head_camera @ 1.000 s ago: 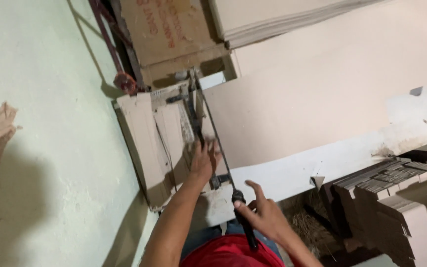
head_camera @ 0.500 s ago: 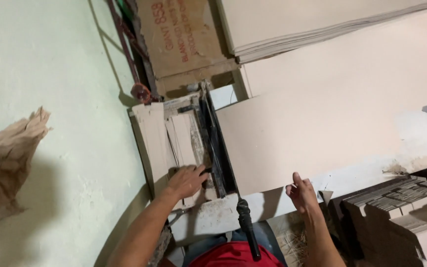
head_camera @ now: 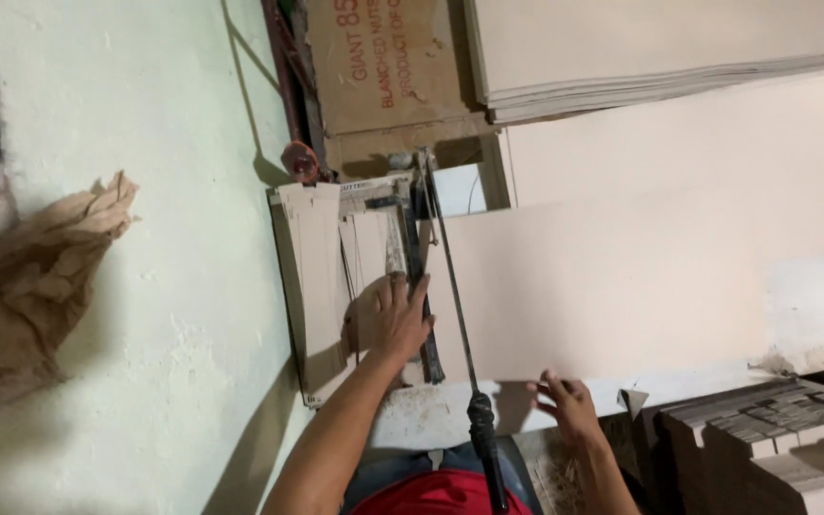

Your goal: The person uses a manual paper cutter to trim large sheets of white paper. They repeatedly place a sheet on the cutter, align it against the guide, and pull down the lever to cut the paper, then remove the trimmed piece.

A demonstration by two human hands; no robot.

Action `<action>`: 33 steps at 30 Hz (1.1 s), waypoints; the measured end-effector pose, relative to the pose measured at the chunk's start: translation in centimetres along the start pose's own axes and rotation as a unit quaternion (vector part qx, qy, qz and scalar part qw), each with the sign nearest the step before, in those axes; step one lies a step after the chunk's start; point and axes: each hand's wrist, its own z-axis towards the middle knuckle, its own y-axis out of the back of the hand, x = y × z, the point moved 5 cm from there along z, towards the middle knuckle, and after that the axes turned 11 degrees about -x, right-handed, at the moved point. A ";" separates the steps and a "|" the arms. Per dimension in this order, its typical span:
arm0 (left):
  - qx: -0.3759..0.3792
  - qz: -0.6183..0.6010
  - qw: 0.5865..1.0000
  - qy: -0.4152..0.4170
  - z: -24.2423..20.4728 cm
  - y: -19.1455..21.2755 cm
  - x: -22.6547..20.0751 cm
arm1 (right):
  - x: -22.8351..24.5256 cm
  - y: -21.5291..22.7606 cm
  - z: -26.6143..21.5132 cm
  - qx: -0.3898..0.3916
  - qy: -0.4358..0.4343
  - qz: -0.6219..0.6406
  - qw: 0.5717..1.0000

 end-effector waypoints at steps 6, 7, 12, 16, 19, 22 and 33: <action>0.061 0.059 0.996 -0.004 -0.7 0.6 -2.6 | 2.1 -2.0 1.7 0.024 0.052 0.002 0.998; 0.077 0.070 0.995 0.005 -0.4 -0.7 -2.5 | 2.2 -2.0 1.7 0.033 0.055 -0.013 0.998; 0.101 0.159 0.982 0.031 -0.4 -3.0 -3.0 | 0.7 -0.8 3.3 0.032 0.019 -0.088 0.995; 0.098 0.251 0.962 0.041 1.4 -5.8 -2.0 | 7.0 -5.9 -8.4 0.094 0.156 -0.541 0.821; 0.099 0.251 0.962 0.046 2.3 -8.2 -0.8 | 4.7 -7.1 -17.3 0.113 0.196 -0.605 0.763; 0.094 0.224 0.969 0.038 1.9 -7.2 -1.5 | -2.7 -7.2 -14.2 0.097 0.274 -0.624 0.726; 0.062 0.146 0.987 0.019 1.4 -6.8 -1.4 | -10.4 -7.5 -6.4 0.065 0.347 -0.532 0.770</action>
